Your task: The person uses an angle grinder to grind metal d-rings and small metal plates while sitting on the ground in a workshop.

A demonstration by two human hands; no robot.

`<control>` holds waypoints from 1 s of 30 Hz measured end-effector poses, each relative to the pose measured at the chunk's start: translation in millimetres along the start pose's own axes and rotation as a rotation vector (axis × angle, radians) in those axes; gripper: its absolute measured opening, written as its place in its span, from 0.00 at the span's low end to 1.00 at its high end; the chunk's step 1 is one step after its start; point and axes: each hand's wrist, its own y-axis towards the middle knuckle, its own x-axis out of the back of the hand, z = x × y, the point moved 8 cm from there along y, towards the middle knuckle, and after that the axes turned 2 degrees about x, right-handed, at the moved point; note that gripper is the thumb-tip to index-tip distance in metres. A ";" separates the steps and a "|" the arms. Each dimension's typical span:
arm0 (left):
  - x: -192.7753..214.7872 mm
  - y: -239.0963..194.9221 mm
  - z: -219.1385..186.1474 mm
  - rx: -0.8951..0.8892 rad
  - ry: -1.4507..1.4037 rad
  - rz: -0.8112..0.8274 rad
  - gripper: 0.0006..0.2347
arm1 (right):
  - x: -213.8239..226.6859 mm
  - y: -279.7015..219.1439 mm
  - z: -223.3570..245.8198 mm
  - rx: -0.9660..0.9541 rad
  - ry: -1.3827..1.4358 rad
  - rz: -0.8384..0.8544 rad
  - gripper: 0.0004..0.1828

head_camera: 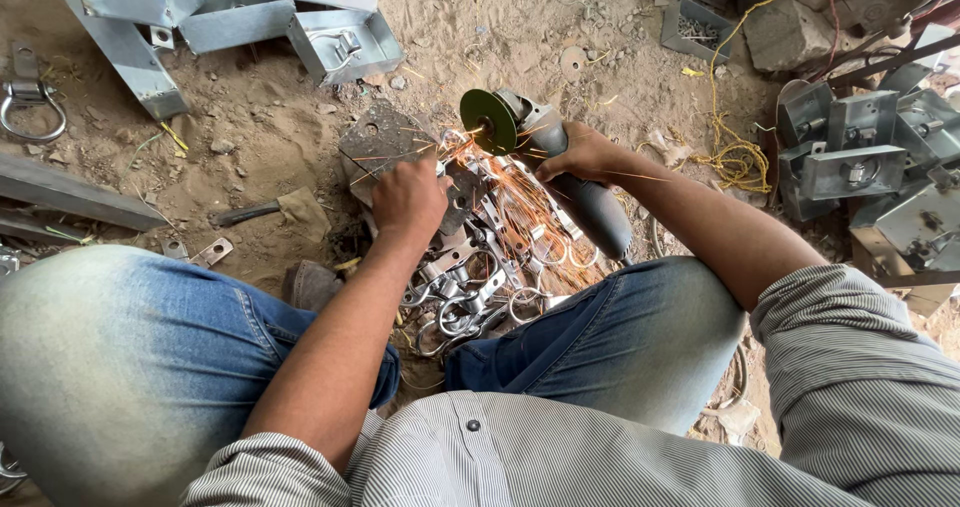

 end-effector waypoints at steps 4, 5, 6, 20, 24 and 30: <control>-3.5 -1.3 1.4 0.018 0.016 0.012 0.16 | 5.1 -0.2 -1.3 0.017 -0.145 -0.047 0.41; -4.0 -0.8 0.8 0.020 0.014 0.008 0.15 | 4.8 -0.1 -0.7 0.015 -0.115 -0.043 0.42; -4.9 -0.2 0.4 0.023 0.012 0.005 0.15 | 3.1 0.5 1.0 0.013 -0.086 -0.039 0.43; -32.0 -29.6 -2.0 -0.300 0.266 -0.168 0.16 | 19.8 -27.8 15.2 0.004 0.028 -0.147 0.43; -32.2 -36.8 -9.3 -0.305 0.281 -0.085 0.16 | 18.2 -30.8 5.4 -0.021 -0.023 -0.126 0.44; -21.4 -32.7 0.2 -0.173 0.272 -0.150 0.32 | 6.0 -30.6 -8.0 -0.070 -0.020 -0.033 0.45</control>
